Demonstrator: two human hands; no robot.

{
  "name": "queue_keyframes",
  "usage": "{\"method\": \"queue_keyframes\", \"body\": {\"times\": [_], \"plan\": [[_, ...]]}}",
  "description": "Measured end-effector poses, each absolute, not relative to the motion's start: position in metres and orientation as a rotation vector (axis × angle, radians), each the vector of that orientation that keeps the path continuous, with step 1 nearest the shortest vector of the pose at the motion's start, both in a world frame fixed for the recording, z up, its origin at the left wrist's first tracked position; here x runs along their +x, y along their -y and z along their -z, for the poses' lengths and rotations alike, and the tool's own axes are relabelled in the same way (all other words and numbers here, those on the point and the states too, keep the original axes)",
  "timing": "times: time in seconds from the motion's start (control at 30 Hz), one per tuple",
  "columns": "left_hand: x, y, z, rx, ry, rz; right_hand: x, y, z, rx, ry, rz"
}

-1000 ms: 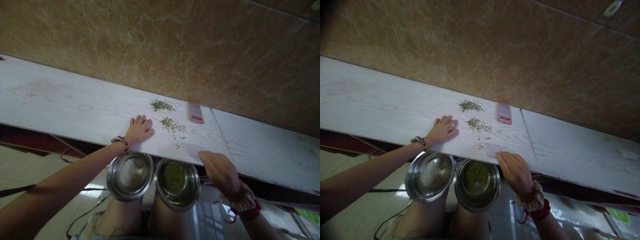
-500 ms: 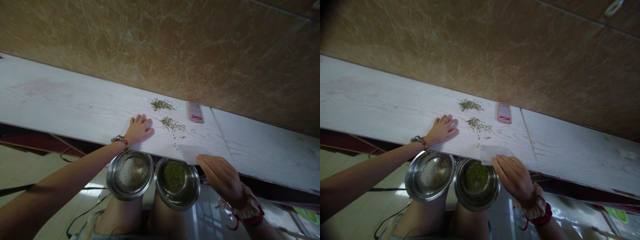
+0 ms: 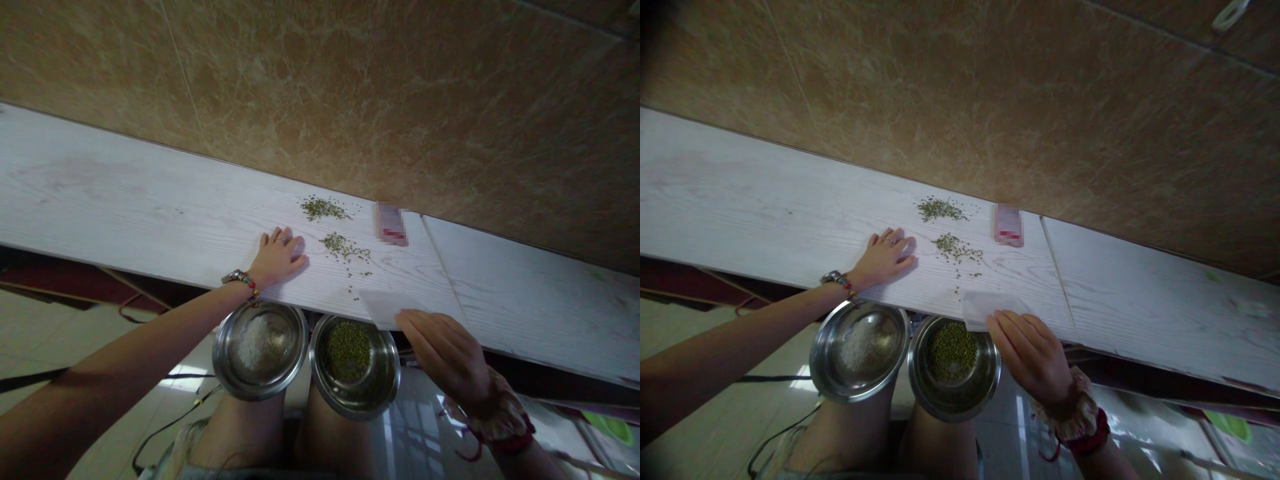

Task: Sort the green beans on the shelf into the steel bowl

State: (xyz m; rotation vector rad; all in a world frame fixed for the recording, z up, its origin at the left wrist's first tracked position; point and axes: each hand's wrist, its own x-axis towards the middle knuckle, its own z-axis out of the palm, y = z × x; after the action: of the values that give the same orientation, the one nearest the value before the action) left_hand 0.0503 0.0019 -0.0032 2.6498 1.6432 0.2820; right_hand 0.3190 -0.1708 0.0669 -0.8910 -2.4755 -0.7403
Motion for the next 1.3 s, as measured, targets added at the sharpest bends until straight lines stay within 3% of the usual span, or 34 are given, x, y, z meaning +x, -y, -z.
{"method": "queue_keyframes", "body": {"times": [0.83,1.3], "plan": [[0.05,-0.001,0.004,2.635,-1.624,-0.355,0.326,0.184,-0.063,-0.966,2.432,0.6],[0.051,0.0,0.001,2.61,-1.649,-0.293,0.327,0.167,-0.059,-1.013,2.41,0.712]]}}
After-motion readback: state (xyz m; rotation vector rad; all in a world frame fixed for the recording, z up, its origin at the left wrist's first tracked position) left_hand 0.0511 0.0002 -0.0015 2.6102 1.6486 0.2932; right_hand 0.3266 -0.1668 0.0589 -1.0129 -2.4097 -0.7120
